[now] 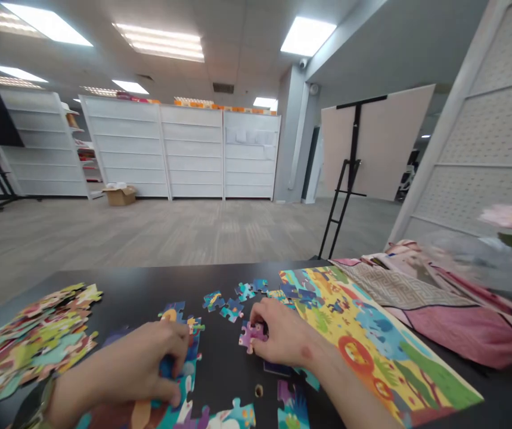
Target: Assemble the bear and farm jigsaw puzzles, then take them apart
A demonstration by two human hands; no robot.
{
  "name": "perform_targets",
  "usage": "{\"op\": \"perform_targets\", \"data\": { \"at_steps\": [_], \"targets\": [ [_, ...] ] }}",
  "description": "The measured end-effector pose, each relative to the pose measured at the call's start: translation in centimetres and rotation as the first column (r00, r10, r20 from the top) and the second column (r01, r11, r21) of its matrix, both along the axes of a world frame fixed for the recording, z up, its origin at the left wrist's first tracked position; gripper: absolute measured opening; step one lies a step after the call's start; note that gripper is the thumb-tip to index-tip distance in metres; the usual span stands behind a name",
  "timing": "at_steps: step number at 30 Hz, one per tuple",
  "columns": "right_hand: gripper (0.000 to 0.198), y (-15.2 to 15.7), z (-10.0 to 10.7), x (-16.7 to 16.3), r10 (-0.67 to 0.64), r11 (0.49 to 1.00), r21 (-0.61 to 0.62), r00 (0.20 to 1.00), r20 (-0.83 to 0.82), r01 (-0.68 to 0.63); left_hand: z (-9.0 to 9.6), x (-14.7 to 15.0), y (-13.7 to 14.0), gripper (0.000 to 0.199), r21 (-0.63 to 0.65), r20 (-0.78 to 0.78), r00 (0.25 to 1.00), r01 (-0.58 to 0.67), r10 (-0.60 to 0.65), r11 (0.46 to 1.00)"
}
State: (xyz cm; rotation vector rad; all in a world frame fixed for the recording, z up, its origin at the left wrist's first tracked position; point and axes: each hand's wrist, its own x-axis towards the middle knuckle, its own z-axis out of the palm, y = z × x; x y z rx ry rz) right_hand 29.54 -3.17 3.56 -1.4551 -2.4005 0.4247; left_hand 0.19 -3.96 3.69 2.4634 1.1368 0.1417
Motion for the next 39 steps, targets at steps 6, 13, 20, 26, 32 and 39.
{"op": "perform_targets", "data": {
  "at_steps": [6, 13, 20, 26, 32, 39],
  "targets": [
    [0.044, 3.5, -0.5, 3.3, -0.323, 0.924, 0.166, 0.936, -0.143, 0.344, -0.1, 0.2, -0.2, 0.03, -0.054, -0.003, 1.0, -0.016, 0.016, 0.998],
    [0.037, 5.2, -1.6, 6.2, -0.418, 0.899, 0.106, 0.904, -0.087, 0.426, 0.0, 0.2, -0.4, 0.02, -0.069, -0.003, 1.0, -0.018, 0.017, 0.997],
    [0.039, 5.1, -3.0, 5.0, -0.321, 0.947, -0.002, 0.943, -0.091, 0.322, -0.5, 0.1, -0.2, 0.014, -0.057, 0.01, 1.0, -0.009, 0.009, 0.998],
    [0.037, 5.5, -2.9, 4.5, -0.282, 0.958, -0.1, 0.941, -0.187, 0.267, -0.7, 0.0, -0.2, 0.015, -0.052, 0.008, 1.0, -0.001, 0.002, 0.999],
    [0.025, 4.6, -1.7, 4.6, -0.282, 0.958, 0.006, 0.946, -0.162, 0.286, -0.3, 0.1, -0.4, 0.015, -0.057, 0.008, 1.0, -0.012, 0.012, 0.998],
    [0.035, 3.9, -2.7, 3.1, -0.248, 0.968, -0.048, 0.964, -0.092, 0.245, -0.6, 0.0, -0.4, 0.017, -0.051, 0.028, 0.999, -0.016, 0.018, 0.999]
  ]
}}
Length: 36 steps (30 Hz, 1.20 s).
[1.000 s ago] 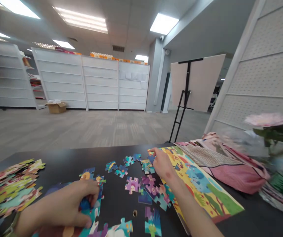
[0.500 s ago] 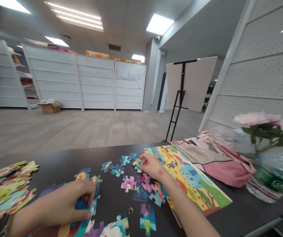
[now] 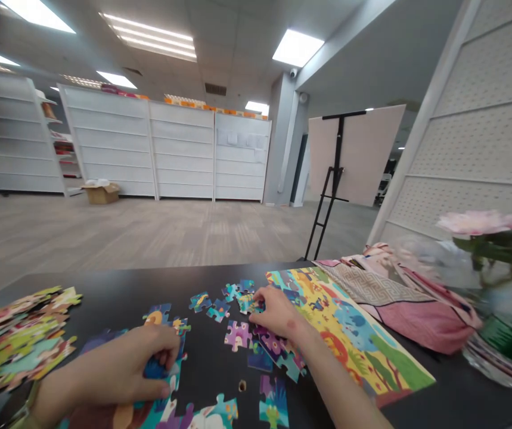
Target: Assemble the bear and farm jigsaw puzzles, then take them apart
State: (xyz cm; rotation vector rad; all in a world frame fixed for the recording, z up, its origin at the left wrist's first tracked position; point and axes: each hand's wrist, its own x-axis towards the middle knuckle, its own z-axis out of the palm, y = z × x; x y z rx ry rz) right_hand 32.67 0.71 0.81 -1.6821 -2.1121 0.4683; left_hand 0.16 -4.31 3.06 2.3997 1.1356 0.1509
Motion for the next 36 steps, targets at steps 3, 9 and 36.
{"op": "perform_targets", "data": {
  "at_steps": [3, 9, 36],
  "targets": [
    [0.051, -0.1, 0.4, 0.5, 0.045, 0.998, -0.038, 0.999, -0.027, -0.046, 0.1, 0.0, 0.1, 0.02, -0.002, -0.002, 1.0, -0.003, 0.003, 1.0],
    [0.064, -0.4, 1.6, 2.1, 0.071, 0.994, 0.079, 0.997, 0.02, -0.073, 0.0, -0.1, 0.3, 0.02, -0.002, 0.008, 1.0, 0.0, 0.0, 1.0],
    [0.05, -3.5, 1.8, -4.6, 0.302, 0.928, -0.05, 0.825, -0.479, -0.368, -0.1, -0.6, 0.7, 0.027, 0.068, 0.028, 0.996, 0.088, -0.09, 0.994]
  ]
}}
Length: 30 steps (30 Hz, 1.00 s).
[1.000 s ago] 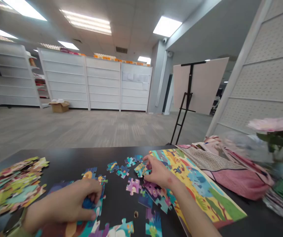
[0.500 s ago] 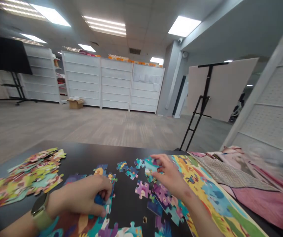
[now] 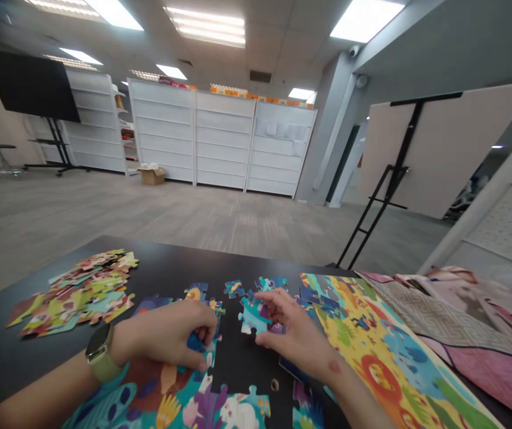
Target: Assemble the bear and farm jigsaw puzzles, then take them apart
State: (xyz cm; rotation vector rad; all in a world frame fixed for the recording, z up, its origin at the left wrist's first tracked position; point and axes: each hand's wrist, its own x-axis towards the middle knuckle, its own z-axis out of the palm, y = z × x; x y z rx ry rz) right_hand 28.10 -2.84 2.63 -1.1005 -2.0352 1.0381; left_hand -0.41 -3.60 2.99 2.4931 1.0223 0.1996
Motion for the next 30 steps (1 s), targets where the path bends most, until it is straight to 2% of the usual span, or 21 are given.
{"op": "perform_targets", "data": {
  "at_steps": [2, 5, 7, 10, 13, 16, 19, 27, 30],
  "targets": [
    [0.058, -0.3, 0.0, -0.2, 0.041, 0.998, -0.039, 0.999, 0.035, -0.039, -0.1, 0.0, 0.0, 0.028, 0.003, 0.003, 1.0, -0.001, 0.0, 1.0],
    [0.069, -0.8, 0.3, -0.8, 0.098, 0.991, -0.104, 0.978, 0.186, -0.079, -0.2, 0.0, 0.1, 0.028, 0.007, 0.009, 1.0, -0.001, 0.001, 1.0],
    [0.069, -1.2, 0.5, -1.3, 0.113, 0.988, -0.133, 0.951, 0.287, -0.078, -0.2, 0.0, 0.1, 0.028, 0.008, 0.003, 1.0, -0.001, 0.001, 1.0],
    [0.065, -1.7, 0.7, -1.7, 0.118, 0.987, -0.143, 0.936, 0.332, -0.074, -0.2, 0.0, 0.2, 0.028, 0.005, -0.006, 1.0, -0.004, 0.004, 1.0],
    [0.056, -2.0, 0.8, -1.7, 0.12, 0.982, -0.178, 0.945, 0.304, -0.067, -0.1, 0.1, 0.2, 0.028, -0.003, -0.005, 1.0, 0.001, -0.001, 1.0],
    [0.037, -2.0, 0.7, -1.4, 0.153, 0.959, -0.265, 0.967, 0.201, -0.097, -0.1, 0.1, 0.2, 0.026, -0.006, -0.011, 1.0, 0.0, 0.0, 1.0],
    [0.026, -1.8, 0.5, -1.2, 0.181, 0.949, -0.28, 0.977, 0.108, -0.145, 0.0, 0.2, 0.1, 0.025, -0.007, -0.02, 1.0, -0.006, 0.006, 1.0],
    [0.024, -2.0, 0.0, -2.2, 0.171, 0.923, -0.35, 0.985, 0.005, -0.159, 0.0, 0.1, 0.1, 0.027, 0.002, -0.013, 1.0, 0.001, -0.001, 1.0],
    [0.026, -2.2, -0.3, -2.8, 0.154, 0.933, -0.329, 0.988, -0.01, -0.149, -0.1, 0.0, 0.2, 0.021, 0.012, -0.008, 1.0, 0.017, -0.017, 1.0]
  ]
}}
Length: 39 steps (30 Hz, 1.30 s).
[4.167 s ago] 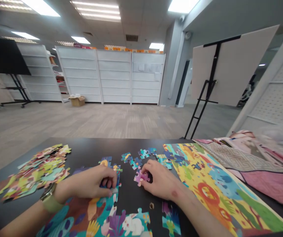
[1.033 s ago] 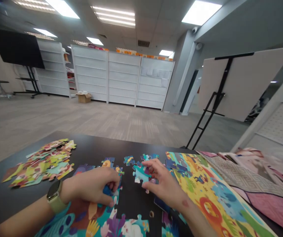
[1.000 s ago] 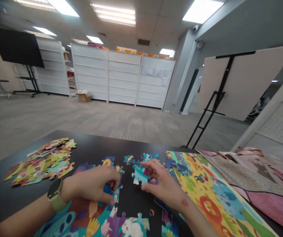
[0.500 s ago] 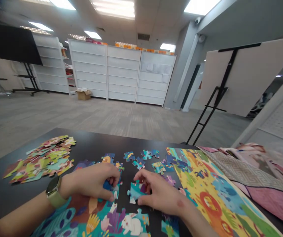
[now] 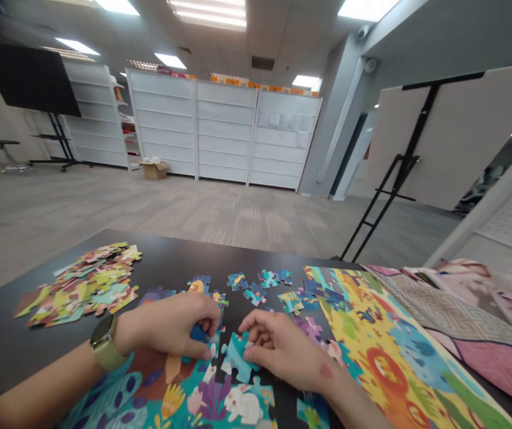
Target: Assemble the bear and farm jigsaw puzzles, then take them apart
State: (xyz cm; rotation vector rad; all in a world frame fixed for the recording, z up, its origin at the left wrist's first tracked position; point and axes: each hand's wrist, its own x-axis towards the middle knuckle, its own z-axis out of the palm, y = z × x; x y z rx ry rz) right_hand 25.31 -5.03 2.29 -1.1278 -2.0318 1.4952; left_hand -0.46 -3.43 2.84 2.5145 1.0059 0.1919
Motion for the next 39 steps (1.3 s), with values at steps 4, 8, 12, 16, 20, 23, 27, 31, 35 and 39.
{"op": "perform_targets", "data": {
  "at_steps": [4, 8, 12, 16, 20, 23, 27, 31, 35, 39],
  "targets": [
    [0.032, 0.0, -0.5, -0.5, -0.025, 0.997, 0.078, 0.999, 0.025, 0.023, -0.2, -0.2, 0.1, 0.014, 0.028, 0.02, 0.999, 0.035, -0.035, 0.999],
    [0.031, -0.1, -0.8, -0.8, -0.026, 0.994, 0.104, 0.995, 0.092, 0.016, -0.3, -0.2, 0.2, 0.015, 0.019, 0.029, 0.999, 0.036, -0.037, 0.999],
    [0.031, -0.1, -1.1, -1.1, -0.014, 0.998, 0.064, 0.996, 0.086, 0.008, -0.3, -0.3, 0.2, 0.017, 0.023, 0.038, 0.999, 0.037, -0.038, 0.999],
    [0.033, -0.1, -1.3, -1.0, -0.008, 0.993, 0.116, 0.994, 0.11, -0.005, -0.3, -0.3, 0.2, 0.015, 0.031, 0.029, 0.999, 0.036, -0.037, 0.999],
    [0.032, 0.0, -1.1, -0.6, -0.023, 0.979, 0.205, 0.984, 0.174, -0.014, -0.3, -0.3, 0.2, 0.015, 0.035, 0.025, 0.999, 0.036, -0.037, 0.999],
    [0.034, 0.1, -1.1, -0.4, -0.009, 0.978, 0.205, 0.98, 0.197, -0.032, -0.4, -0.3, 0.2, 0.015, 0.026, 0.026, 0.999, 0.029, -0.03, 0.999],
    [0.036, 0.0, -1.0, -0.6, 0.026, 0.97, 0.232, 0.976, 0.215, -0.077, -0.3, -0.2, 0.2, 0.015, 0.017, 0.014, 1.0, 0.026, -0.026, 1.0],
    [0.033, -0.3, -0.6, -0.9, 0.018, 0.955, 0.282, 0.968, 0.248, -0.09, -0.3, -0.2, 0.2, 0.017, 0.022, 0.015, 1.0, 0.027, -0.027, 0.999],
    [0.028, -0.3, -0.6, -1.1, -0.029, 0.936, 0.345, 0.965, 0.262, -0.065, -0.4, -0.2, 0.2, 0.016, 0.026, 0.021, 0.999, 0.028, -0.028, 0.999],
    [0.027, -0.1, -0.9, -1.3, -0.034, 0.927, 0.369, 0.968, 0.248, -0.062, -0.4, -0.3, 0.2, 0.016, 0.03, 0.028, 0.999, 0.03, -0.031, 0.999]
  ]
}}
